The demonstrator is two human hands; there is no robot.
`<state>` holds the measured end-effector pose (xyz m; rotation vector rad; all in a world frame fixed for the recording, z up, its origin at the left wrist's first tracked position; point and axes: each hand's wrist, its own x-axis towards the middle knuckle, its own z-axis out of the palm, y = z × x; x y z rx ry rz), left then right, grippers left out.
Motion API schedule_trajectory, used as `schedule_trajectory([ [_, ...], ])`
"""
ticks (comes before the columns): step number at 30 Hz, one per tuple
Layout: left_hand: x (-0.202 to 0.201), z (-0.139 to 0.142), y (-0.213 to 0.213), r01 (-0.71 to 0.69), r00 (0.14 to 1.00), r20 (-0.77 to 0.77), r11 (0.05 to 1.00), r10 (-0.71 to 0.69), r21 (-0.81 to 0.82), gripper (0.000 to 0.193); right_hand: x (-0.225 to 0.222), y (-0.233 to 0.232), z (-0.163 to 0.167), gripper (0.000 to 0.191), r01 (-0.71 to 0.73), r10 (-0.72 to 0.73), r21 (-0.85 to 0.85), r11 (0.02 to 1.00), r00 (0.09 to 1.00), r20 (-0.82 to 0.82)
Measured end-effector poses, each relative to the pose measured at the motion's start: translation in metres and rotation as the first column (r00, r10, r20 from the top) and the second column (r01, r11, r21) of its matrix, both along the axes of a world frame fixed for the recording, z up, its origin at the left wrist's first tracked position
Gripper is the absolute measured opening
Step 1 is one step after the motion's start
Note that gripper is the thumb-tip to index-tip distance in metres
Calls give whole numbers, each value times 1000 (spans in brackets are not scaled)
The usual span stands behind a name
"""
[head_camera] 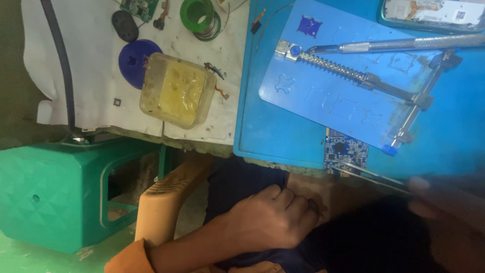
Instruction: The person works on a small blue circuit board at a repair bench, holding it steady with one hand while using tweezers and a pointed probe to manipulate components on the board. A soldering iron rests in a holder on the blue silicone mat, and a container of flux sits nearby as the person probes and adjusts different areas of the board.
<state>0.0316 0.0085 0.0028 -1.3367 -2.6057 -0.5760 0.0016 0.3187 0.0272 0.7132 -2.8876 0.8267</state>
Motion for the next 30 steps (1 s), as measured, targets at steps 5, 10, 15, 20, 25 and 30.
schedule_trajectory([
  [5,0,3,1,-12,999,-42,1000,13,7,12,0,3,-2,36,11,-11,12,1000,1000,0],
  [10,0,4,3,-17,999,-51,1000,16,-20,10,4,8,-6,38,10,-10,14,1000,1000,1],
  [15,0,4,3,-14,998,-58,999,11,-40,11,-4,-2,0,40,17,-19,29,999,998,64],
  [20,2,3,6,-2,1000,-19,999,1,-51,14,-26,-10,25,54,-142,101,304,942,984,147],
  [25,3,3,6,0,999,-39,999,-2,-49,12,-35,-16,31,57,-202,252,280,939,956,-154],
  [30,4,2,6,11,1000,-16,999,-12,-43,12,-29,-19,30,60,-203,250,242,949,951,-183],
])
